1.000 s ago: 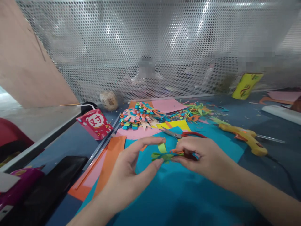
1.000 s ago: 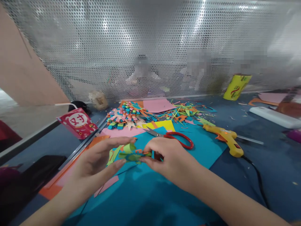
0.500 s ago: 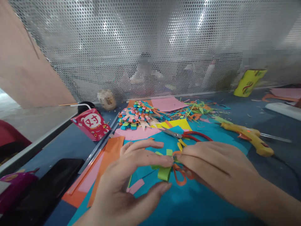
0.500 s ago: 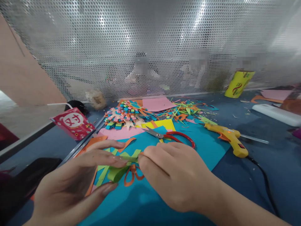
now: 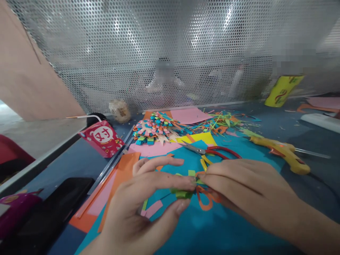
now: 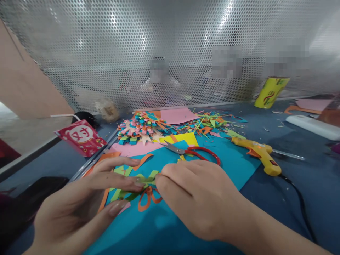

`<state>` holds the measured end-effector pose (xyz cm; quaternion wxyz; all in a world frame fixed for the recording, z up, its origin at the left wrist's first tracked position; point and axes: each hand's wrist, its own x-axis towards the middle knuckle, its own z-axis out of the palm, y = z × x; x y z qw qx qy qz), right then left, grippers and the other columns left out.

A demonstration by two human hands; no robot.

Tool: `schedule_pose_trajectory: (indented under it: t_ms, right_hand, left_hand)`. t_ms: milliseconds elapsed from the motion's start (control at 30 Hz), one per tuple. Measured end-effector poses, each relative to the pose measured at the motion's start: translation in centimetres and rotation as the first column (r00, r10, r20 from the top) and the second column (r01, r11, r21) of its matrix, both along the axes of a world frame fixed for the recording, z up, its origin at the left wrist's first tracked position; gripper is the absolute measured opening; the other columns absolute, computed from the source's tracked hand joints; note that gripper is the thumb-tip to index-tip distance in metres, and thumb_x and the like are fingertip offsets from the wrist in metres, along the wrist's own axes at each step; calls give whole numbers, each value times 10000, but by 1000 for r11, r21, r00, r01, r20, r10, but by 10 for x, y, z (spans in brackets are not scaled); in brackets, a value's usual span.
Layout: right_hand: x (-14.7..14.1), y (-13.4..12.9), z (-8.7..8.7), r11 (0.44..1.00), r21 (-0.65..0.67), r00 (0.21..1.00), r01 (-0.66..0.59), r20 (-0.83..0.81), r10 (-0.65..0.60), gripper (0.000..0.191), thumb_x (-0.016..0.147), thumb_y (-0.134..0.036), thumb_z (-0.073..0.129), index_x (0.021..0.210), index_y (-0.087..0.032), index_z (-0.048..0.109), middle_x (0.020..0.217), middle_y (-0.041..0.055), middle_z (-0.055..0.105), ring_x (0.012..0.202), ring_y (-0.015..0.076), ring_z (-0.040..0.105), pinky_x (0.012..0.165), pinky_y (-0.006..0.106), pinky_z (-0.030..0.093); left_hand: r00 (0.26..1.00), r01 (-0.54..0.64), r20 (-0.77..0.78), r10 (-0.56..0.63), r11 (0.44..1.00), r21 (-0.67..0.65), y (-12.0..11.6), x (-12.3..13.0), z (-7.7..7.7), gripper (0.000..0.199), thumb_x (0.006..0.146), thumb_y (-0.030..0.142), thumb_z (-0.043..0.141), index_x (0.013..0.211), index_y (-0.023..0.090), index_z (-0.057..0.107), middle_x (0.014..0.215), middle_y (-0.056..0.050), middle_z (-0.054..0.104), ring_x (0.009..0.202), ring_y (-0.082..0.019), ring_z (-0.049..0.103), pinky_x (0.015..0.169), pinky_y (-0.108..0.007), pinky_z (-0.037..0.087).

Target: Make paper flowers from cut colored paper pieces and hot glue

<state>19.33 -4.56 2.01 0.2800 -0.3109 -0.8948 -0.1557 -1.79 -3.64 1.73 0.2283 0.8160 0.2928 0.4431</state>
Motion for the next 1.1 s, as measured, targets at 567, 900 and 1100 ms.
schedule_pose_trajectory:
  t_ms: [567, 900, 1100]
  right_hand:
    - [-9, 8, -3, 757, -649, 903, -74, -367, -226, 74, 721, -249, 606, 683, -186, 591, 566, -42, 539, 465, 73, 473, 417, 171, 359]
    - [-9, 9, -2, 715, -698, 914, -42, -316, -254, 76, 718, -249, 591, 701, -182, 623, 537, -29, 492, 472, 83, 429, 428, 188, 337]
    - [-8, 9, -3, 712, -701, 915, -43, -313, -253, 86, 726, -262, 586, 708, -188, 627, 520, -38, 471, 465, 79, 415, 430, 189, 330]
  left_hand:
    - [979, -117, 127, 162, 946, -301, 9, 6, -4, 113, 746, 253, 608, 822, 264, 690, 903, 2, 688, 928, -181, 596, 793, -233, 466]
    - [981, -80, 139, 135, 935, -345, 9, 5, -6, 140, 700, 202, 650, 807, 288, 676, 913, 16, 667, 980, -176, 566, 824, -259, 449]
    - [987, -78, 109, 119, 942, -326, 9, 6, -6, 143, 715, 205, 639, 802, 313, 672, 889, 35, 665, 971, -161, 562, 808, -244, 444]
